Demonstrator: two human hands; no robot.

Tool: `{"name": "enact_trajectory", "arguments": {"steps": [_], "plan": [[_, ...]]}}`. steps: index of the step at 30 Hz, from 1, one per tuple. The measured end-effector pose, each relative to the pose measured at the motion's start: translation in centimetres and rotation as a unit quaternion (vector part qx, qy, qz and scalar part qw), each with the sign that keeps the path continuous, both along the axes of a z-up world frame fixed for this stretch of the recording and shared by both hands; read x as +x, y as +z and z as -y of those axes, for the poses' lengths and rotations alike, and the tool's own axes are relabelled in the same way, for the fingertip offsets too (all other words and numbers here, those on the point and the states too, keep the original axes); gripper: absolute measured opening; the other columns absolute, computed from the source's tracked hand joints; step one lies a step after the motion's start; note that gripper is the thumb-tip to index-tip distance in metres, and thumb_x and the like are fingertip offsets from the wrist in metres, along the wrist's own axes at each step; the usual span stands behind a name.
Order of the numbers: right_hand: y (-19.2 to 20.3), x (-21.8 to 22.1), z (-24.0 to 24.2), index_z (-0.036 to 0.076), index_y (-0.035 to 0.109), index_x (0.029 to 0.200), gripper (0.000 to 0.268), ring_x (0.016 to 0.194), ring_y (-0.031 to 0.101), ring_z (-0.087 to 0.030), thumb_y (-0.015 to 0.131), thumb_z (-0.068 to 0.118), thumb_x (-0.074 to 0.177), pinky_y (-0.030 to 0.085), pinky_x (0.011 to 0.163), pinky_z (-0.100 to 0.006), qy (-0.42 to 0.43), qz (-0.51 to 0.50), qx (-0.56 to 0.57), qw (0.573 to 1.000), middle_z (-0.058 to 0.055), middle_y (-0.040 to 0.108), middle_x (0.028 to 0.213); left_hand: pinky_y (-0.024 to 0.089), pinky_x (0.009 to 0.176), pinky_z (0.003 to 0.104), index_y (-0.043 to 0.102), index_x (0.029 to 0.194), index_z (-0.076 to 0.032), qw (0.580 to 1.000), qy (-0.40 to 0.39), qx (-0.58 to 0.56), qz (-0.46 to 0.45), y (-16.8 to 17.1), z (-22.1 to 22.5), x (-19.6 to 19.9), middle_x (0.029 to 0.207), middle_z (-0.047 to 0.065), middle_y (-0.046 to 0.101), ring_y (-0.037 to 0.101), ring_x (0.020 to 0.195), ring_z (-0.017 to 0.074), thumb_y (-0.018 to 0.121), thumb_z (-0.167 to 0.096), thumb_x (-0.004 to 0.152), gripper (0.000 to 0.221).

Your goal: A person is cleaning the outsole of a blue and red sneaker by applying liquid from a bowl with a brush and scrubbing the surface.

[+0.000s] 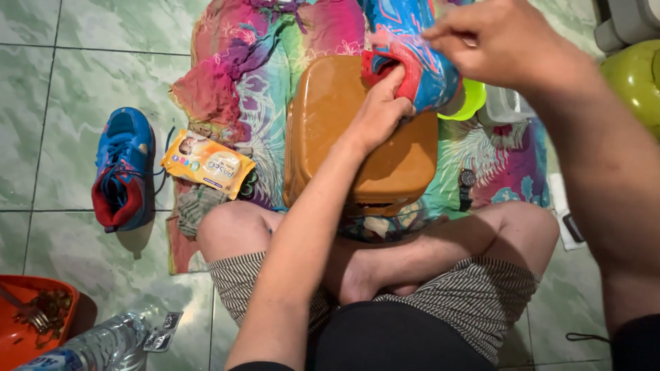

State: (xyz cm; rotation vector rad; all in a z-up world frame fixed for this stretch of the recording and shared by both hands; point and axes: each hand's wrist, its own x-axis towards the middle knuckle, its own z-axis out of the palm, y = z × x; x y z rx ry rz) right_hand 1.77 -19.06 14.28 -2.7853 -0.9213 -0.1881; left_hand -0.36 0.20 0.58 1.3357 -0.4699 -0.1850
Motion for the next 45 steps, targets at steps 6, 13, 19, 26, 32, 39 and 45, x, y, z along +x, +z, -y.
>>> {"name": "enact_trajectory", "arguments": {"steps": [6,13,19,26,32,39,45], "plan": [[-1.1,-0.6,1.3,0.008,0.085,0.121,0.014,0.089,0.072,-0.022,0.075,0.010,0.111,0.048,0.066,-0.036,-0.008,0.131,0.014,0.991,-0.007,0.081,0.108,0.049,0.058,0.029,0.061,0.118,-0.011,0.999,0.005,0.000,-0.037,-0.1,0.2,0.5,0.087,0.005,0.061,0.054,0.069,0.0145,0.062,-0.018,0.067,0.052],[-4.4,-10.3,-0.7,-0.006,0.082,0.116,0.019,0.074,0.071,-0.027,0.065,-0.003,0.109,0.054,0.064,-0.040,0.000,0.191,0.104,0.976,-0.018,0.078,0.093,0.034,0.127,0.047,0.042,0.154,-0.003,0.892,-0.107,-0.424,-0.119,-1.0,0.7,0.9,0.155,0.016,0.049,0.046,0.146,0.0271,0.053,-0.047,0.110,0.064],[-7.8,-15.9,-1.0,0.001,0.076,0.122,0.021,0.064,0.052,-0.019,0.076,-0.009,0.104,0.047,0.063,-0.035,-0.067,0.172,0.215,0.959,-0.008,0.065,0.083,0.041,0.120,0.045,0.035,0.157,0.002,0.873,-0.115,-0.436,-0.187,-1.3,-0.3,2.2,0.147,0.024,0.056,0.055,0.137,0.0327,0.038,-0.077,0.095,0.100],[-7.9,-16.0,-5.7,0.000,0.072,0.123,0.021,0.062,0.051,-0.015,0.070,-0.005,0.103,0.046,0.059,-0.031,-0.182,0.171,0.298,0.921,-0.009,0.073,0.097,0.044,0.114,0.054,0.059,0.138,-0.007,0.779,-0.019,-0.590,-0.210,-4.9,-3.0,5.6,0.136,0.017,0.062,0.058,0.128,0.0337,0.061,-0.022,0.103,0.038],[-6.8,-12.4,-8.2,0.006,0.075,0.119,0.019,0.072,0.066,-0.023,0.070,-0.003,0.103,0.050,0.063,-0.033,-0.041,0.268,0.194,0.943,-0.007,0.071,0.093,0.055,0.083,0.044,0.069,0.117,-0.015,0.775,-0.002,-0.583,-0.245,-4.4,-3.4,5.2,0.111,0.008,0.072,0.066,0.093,0.0288,0.058,-0.026,0.104,0.020],[-5.4,-6.9,-8.0,0.007,0.077,0.121,0.020,0.067,0.065,-0.023,0.073,-0.001,0.103,0.054,0.060,-0.037,0.008,0.323,0.170,0.931,-0.009,0.076,0.092,0.046,0.116,0.051,0.062,0.137,-0.012,0.762,-0.078,-0.619,-0.175,-5.2,-2.8,5.5,0.144,0.015,0.058,0.056,0.134,0.0322,0.053,-0.023,0.110,0.031],[-7.7,-8.7,-2.9,0.008,0.075,0.118,0.011,0.058,0.056,-0.016,0.074,0.003,0.109,0.035,0.045,-0.029,0.035,0.359,0.118,0.925,-0.006,0.071,0.080,0.041,0.120,0.046,0.054,0.142,-0.004,0.750,-0.099,-0.638,-0.141,-5.8,-2.6,6.2,0.142,0.015,0.060,0.057,0.133,0.0283,0.055,-0.026,0.111,0.037]]}}
